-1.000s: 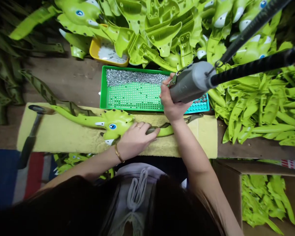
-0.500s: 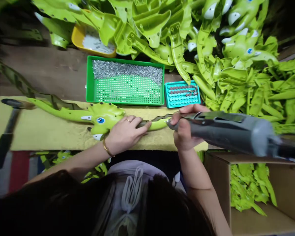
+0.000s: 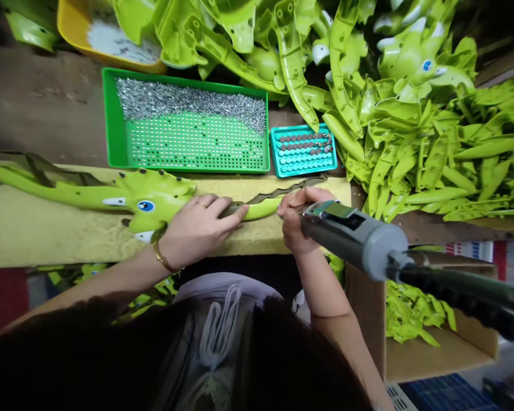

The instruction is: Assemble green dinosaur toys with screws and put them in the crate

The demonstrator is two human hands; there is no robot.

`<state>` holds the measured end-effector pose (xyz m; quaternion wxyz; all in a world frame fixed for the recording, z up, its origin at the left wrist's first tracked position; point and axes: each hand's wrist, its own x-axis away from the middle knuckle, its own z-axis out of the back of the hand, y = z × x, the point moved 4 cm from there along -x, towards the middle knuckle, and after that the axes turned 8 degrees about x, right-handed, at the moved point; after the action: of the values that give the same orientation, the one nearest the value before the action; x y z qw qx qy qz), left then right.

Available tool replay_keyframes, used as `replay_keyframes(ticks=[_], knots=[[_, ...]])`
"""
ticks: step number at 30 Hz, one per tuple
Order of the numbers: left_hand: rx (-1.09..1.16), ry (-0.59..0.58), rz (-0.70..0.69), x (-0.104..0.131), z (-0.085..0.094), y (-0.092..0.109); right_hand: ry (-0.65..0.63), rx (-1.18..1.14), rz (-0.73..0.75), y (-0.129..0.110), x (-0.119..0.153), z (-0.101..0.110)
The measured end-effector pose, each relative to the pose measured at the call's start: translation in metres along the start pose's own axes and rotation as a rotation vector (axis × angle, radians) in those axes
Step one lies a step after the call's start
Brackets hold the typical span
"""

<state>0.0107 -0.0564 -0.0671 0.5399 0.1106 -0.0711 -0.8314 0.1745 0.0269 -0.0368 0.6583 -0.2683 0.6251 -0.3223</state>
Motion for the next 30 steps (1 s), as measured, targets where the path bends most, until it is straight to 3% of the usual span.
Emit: replay_keyframes(ticks=[3,7,10,12,15,18,21,25,30], knots=[[0.007,0.022,-0.016,-0.001,0.001,0.001,-0.033,-0.010,-0.031,-0.004,-0.018,-0.010],[0.052,0.054,0.025,-0.002,0.006,0.000,0.129,-0.122,0.018,-0.003,-0.050,-0.047],[0.037,0.047,0.015,0.001,0.012,-0.001,0.168,-0.085,-0.041,0.024,-0.056,-0.078],[-0.002,0.053,0.004,0.005,0.017,-0.003,0.111,-0.113,-0.092,0.047,-0.050,-0.090],[0.014,0.103,0.000,0.011,0.021,-0.011,-0.004,-0.186,-0.133,0.075,-0.038,-0.093],[0.091,0.162,0.006,0.014,0.020,-0.018,0.015,-0.199,-0.097,0.082,-0.035,-0.091],[0.141,0.208,0.033,0.014,0.018,-0.022,0.091,-0.189,-0.030,0.065,-0.045,-0.092],[0.153,0.229,0.035,0.014,0.018,-0.022,0.158,-0.243,0.042,0.011,-0.060,-0.081],[0.181,0.210,0.046,0.014,0.015,-0.023,-0.003,-0.211,-0.029,-0.044,-0.030,-0.045]])
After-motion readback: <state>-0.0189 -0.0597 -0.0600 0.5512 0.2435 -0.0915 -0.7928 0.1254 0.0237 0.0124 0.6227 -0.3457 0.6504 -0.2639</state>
